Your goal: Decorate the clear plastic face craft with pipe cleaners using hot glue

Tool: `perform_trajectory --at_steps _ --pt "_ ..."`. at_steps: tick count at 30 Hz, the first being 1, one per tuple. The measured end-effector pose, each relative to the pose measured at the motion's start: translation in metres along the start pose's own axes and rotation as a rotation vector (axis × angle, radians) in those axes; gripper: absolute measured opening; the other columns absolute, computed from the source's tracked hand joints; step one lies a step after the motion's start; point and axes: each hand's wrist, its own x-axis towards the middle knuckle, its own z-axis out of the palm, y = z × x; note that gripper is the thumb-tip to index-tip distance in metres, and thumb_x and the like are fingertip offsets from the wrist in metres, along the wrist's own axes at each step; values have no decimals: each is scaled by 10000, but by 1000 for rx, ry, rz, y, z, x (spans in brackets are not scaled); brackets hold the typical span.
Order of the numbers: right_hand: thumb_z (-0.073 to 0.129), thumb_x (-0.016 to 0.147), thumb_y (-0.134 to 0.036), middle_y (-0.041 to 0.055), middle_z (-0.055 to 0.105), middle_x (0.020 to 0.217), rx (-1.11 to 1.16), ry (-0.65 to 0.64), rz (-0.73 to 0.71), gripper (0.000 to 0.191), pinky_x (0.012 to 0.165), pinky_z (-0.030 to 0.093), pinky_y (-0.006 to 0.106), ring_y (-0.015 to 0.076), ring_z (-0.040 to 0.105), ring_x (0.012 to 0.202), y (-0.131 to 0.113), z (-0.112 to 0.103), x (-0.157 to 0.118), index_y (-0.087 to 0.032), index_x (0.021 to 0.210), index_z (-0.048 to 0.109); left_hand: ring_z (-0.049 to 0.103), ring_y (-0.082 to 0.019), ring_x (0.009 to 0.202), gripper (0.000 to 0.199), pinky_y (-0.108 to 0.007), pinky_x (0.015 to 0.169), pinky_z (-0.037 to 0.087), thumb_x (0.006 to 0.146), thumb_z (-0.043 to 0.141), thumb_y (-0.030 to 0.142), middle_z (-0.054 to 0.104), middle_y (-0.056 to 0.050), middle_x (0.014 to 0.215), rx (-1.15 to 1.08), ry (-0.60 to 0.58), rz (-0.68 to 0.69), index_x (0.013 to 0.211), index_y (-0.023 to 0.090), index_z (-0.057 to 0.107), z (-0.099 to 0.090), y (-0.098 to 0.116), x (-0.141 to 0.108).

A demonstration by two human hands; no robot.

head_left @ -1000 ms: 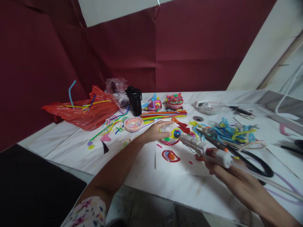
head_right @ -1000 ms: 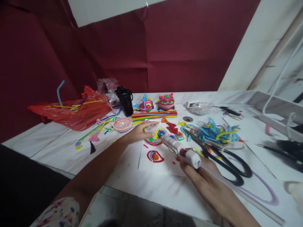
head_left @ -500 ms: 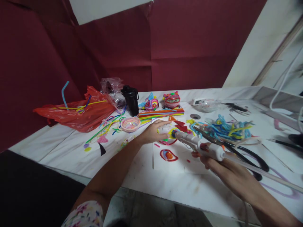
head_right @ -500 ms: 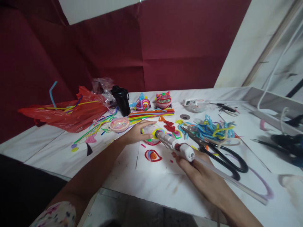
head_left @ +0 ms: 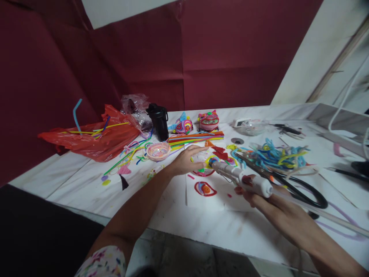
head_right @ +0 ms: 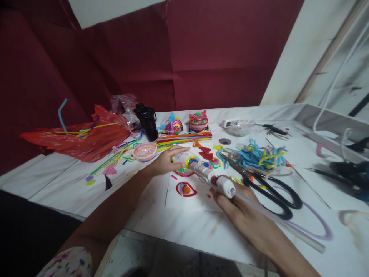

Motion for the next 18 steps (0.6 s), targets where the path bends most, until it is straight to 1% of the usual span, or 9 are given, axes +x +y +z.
perform_trajectory --at_steps 5,10,12,15,18 --pt "431 830 -552 68 730 914 51 -14 41 406 742 520 374 282 664 842 7 2 -2 -227 876 670 497 -246 1235 596 -369 1066 372 746 685 285 549 -76 1320 11 -4 -16 1324 253 546 0 1 0" --pt "411 838 -584 72 740 935 43 -31 78 453 772 526 385 291 674 863 8 3 -3 -233 891 693 499 -247 1229 605 -359 1060 378 741 686 297 551 -87 1306 18 8 -11 1326 230 547 0 2 0" --pt "414 834 -597 70 739 971 39 -31 110 471 825 524 398 299 669 909 9 4 -3 -238 907 710 505 -248 1223 605 -357 1058 382 744 684 302 552 -95 1303 17 8 -9 1327 216 548 0 2 0" --pt "415 813 -644 74 725 1037 24 -33 164 528 910 494 458 318 646 982 14 6 -5 -241 961 722 514 -249 1217 596 -362 1056 386 746 683 302 555 -88 1308 18 13 -15 1323 230 550 0 3 0" --pt "396 794 -685 80 713 1041 19 -34 192 576 927 476 503 329 630 1003 18 7 -5 -240 957 722 518 -250 1214 584 -370 1054 390 746 682 294 561 -81 1310 15 14 -21 1314 242 557 0 5 0"
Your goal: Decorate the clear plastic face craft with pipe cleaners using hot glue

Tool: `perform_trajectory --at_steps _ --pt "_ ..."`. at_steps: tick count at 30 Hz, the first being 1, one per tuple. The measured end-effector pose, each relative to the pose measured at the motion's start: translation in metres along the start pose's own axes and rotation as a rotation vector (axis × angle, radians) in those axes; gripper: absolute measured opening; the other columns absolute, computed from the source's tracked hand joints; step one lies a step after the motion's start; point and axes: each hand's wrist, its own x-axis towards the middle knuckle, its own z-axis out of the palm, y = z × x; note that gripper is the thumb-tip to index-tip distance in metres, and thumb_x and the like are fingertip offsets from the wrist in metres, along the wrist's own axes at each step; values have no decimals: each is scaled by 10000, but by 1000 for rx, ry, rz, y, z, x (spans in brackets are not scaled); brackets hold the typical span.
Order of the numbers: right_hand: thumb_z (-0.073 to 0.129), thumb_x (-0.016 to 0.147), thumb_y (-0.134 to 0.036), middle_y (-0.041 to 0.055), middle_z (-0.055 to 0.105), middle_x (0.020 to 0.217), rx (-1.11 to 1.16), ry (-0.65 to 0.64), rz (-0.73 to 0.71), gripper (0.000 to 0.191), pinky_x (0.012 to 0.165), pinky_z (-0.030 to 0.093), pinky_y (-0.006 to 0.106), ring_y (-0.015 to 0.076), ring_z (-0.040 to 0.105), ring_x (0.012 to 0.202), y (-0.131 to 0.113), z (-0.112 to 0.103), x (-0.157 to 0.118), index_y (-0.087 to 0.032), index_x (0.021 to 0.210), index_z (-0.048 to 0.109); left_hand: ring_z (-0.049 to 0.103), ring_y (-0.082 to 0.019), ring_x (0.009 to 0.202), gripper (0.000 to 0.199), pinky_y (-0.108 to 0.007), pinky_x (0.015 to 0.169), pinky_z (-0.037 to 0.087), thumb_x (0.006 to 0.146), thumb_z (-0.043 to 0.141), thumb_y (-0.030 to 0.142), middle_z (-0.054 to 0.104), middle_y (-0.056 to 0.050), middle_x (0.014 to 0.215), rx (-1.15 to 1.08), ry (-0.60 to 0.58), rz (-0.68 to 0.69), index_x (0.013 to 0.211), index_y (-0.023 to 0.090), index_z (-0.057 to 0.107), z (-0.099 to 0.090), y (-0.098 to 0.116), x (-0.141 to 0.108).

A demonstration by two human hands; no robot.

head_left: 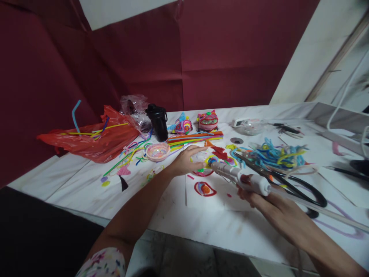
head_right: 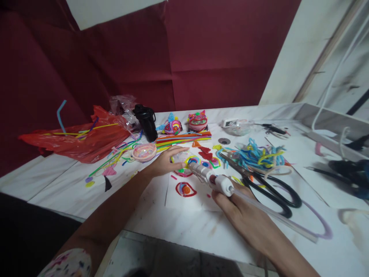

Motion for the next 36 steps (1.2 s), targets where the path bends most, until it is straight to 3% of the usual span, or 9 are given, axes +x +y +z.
perform_trajectory --at_steps 9,14,17,22,29,36 --pt "362 819 -663 63 717 875 -55 -19 -54 541 848 508 443 298 649 867 -5 -2 1 -235 777 690 528 -249 1209 569 -366 1055 387 741 668 266 573 -101 1301 -9 16 -7 1298 205 571 1 3 1" --pt "377 841 -626 79 716 1041 -73 -7 -64 512 899 486 434 315 633 989 -10 -2 -2 -236 875 707 524 -252 1222 571 -356 1060 381 747 656 262 569 -110 1319 -6 22 -11 1305 176 565 1 4 1" --pt "387 833 -590 79 717 1027 -71 13 -134 468 882 497 413 319 632 998 -16 -4 -3 -243 861 700 523 -246 1224 572 -350 1060 381 748 651 260 575 -102 1315 -3 21 -22 1308 184 560 2 5 1" --pt "438 839 -455 57 705 861 -60 50 -295 299 757 514 329 262 638 836 -25 -8 -5 -248 736 627 528 -251 1216 555 -359 1054 389 740 657 255 586 -92 1305 1 38 -15 1286 197 576 4 6 1" --pt "442 856 -389 13 671 771 -81 126 -444 212 608 505 310 227 612 705 -13 -3 -1 -269 741 573 553 -245 1180 575 -360 1037 411 712 641 206 596 -116 1273 11 64 -13 1281 149 577 6 7 2" --pt "443 873 -363 8 672 786 -95 116 -449 198 595 507 305 220 622 712 -10 -5 -3 -269 736 551 563 -239 1166 557 -366 1035 417 689 636 181 612 -88 1258 21 98 -44 1244 199 600 9 9 2"
